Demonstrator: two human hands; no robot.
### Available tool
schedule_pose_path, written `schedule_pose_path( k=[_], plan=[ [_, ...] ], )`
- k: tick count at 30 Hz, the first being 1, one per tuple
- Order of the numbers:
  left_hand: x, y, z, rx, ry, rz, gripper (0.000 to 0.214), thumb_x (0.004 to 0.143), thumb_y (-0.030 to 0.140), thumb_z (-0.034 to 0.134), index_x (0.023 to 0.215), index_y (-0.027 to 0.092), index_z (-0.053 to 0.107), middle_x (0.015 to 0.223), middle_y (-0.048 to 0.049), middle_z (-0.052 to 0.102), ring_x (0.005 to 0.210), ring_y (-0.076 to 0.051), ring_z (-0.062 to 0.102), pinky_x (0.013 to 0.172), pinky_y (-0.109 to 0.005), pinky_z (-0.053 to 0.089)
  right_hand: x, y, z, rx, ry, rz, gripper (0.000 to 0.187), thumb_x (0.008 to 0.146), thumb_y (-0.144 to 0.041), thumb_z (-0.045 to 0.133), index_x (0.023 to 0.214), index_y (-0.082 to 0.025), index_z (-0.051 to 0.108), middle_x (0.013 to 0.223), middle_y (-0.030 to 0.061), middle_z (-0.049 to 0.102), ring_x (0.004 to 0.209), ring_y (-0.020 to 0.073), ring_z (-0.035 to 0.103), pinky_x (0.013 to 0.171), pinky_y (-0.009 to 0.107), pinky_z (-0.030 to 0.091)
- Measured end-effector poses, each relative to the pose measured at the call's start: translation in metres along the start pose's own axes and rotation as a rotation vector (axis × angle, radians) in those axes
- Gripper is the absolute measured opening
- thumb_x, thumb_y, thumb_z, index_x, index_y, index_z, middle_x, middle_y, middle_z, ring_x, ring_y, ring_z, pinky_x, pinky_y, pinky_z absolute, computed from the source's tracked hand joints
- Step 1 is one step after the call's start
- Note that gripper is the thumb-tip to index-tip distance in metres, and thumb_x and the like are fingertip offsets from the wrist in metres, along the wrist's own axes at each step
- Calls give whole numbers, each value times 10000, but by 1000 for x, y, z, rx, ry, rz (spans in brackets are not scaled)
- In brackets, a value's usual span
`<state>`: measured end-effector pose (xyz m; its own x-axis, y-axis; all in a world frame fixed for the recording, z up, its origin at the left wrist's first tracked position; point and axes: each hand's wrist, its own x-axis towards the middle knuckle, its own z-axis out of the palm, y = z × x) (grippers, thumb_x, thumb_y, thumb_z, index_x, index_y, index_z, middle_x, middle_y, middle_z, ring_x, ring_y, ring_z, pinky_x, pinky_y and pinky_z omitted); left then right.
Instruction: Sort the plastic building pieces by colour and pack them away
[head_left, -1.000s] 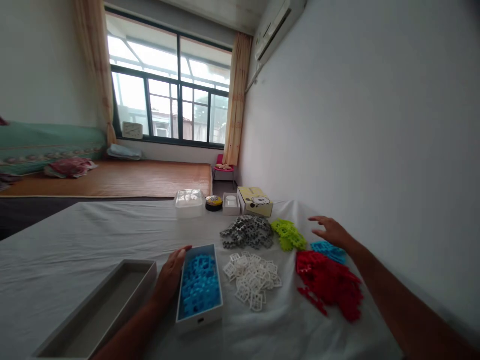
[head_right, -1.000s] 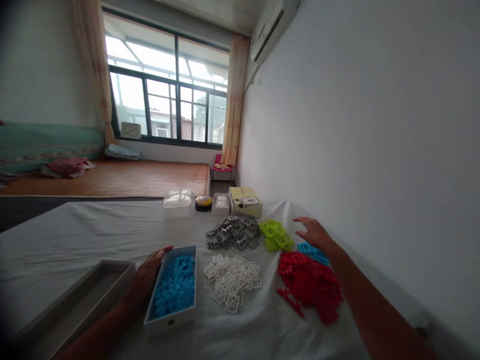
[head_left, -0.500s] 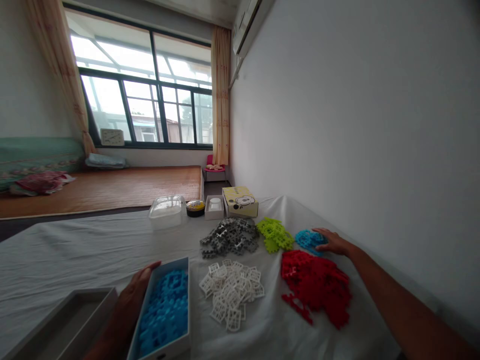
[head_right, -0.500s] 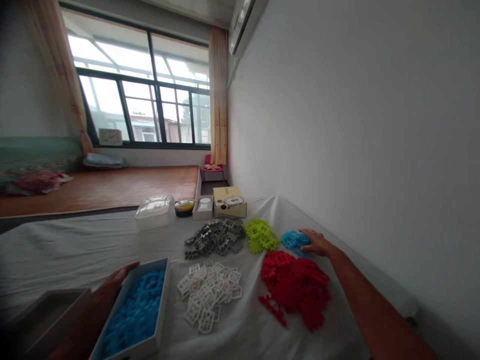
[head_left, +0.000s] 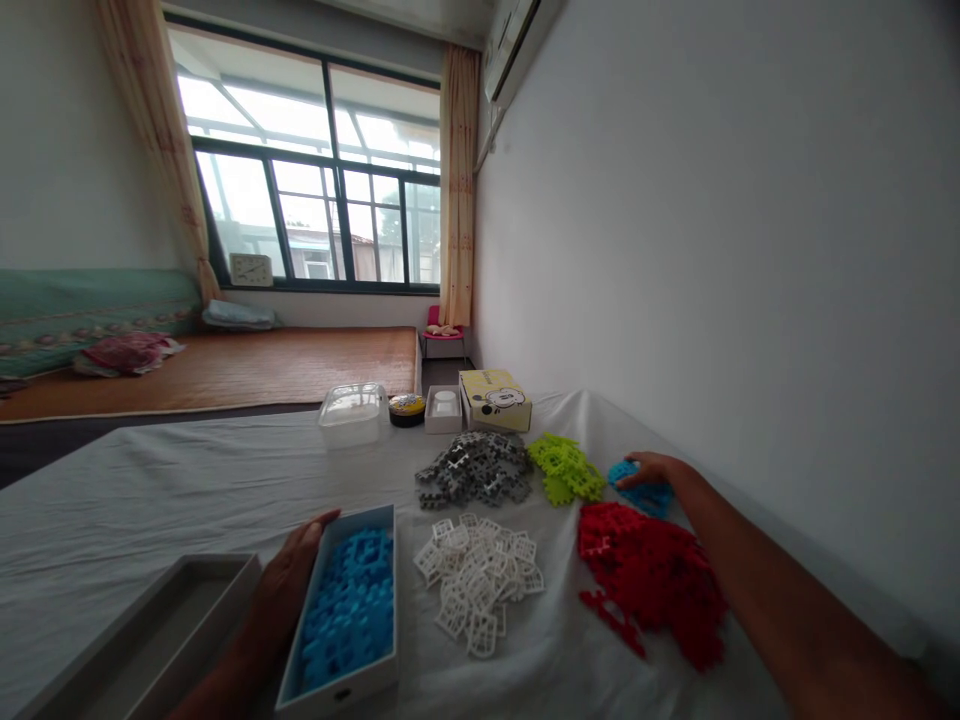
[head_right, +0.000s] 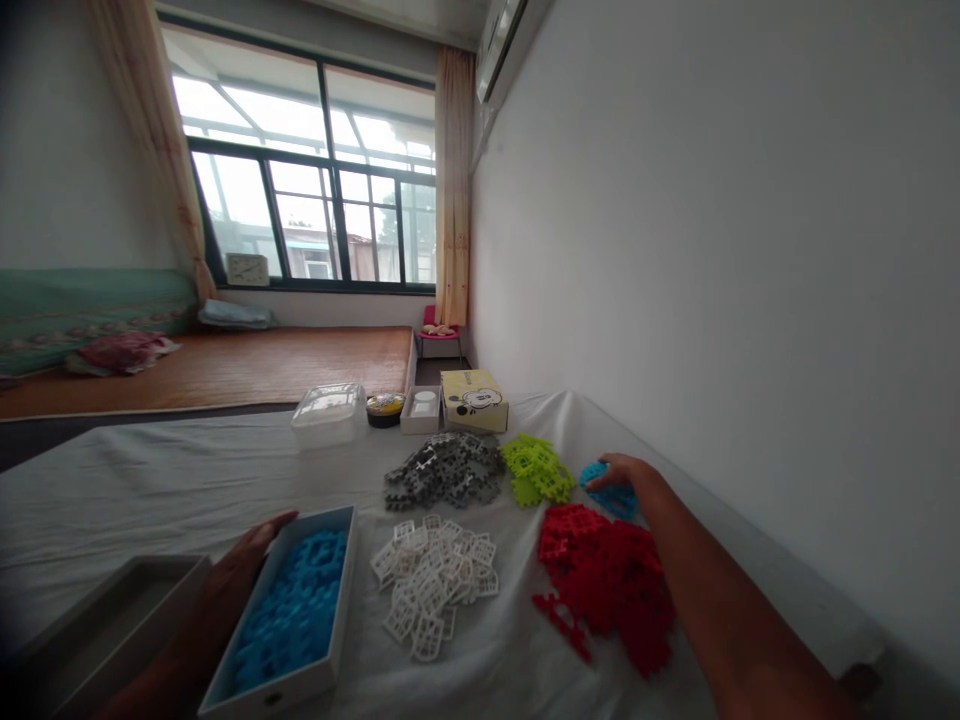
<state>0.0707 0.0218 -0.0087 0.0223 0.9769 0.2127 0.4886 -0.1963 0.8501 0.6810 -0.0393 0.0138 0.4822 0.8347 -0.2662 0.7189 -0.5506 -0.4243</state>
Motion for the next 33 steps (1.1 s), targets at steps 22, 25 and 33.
schedule_pose_path(
  k=[22,25,33],
  plan=[
    [-4,5,2,-97,-22,32,521,875,531,324,1136,196,625,1138,-39,657,1101,-260,572,992,-399,430,-26,1,-5,264,57,141,594,550,-389,777,1069,-195,563,1152,168,611,875,278,656,570,333,544],
    [-4,5,1,-105,-37,31,579,859,564,312,1147,168,621,1160,-76,643,1102,-270,574,993,-403,429,-32,-2,-9,306,123,158,581,542,-432,790,1034,-215,569,1120,144,630,866,263,655,543,302,542],
    [-4,6,3,-152,-35,33,595,839,572,325,1135,152,624,1160,-100,638,1100,-281,574,1010,-438,404,-50,-38,-36,425,214,52,631,550,-447,803,1054,-192,520,1130,158,615,839,234,656,538,267,557]
  ],
)
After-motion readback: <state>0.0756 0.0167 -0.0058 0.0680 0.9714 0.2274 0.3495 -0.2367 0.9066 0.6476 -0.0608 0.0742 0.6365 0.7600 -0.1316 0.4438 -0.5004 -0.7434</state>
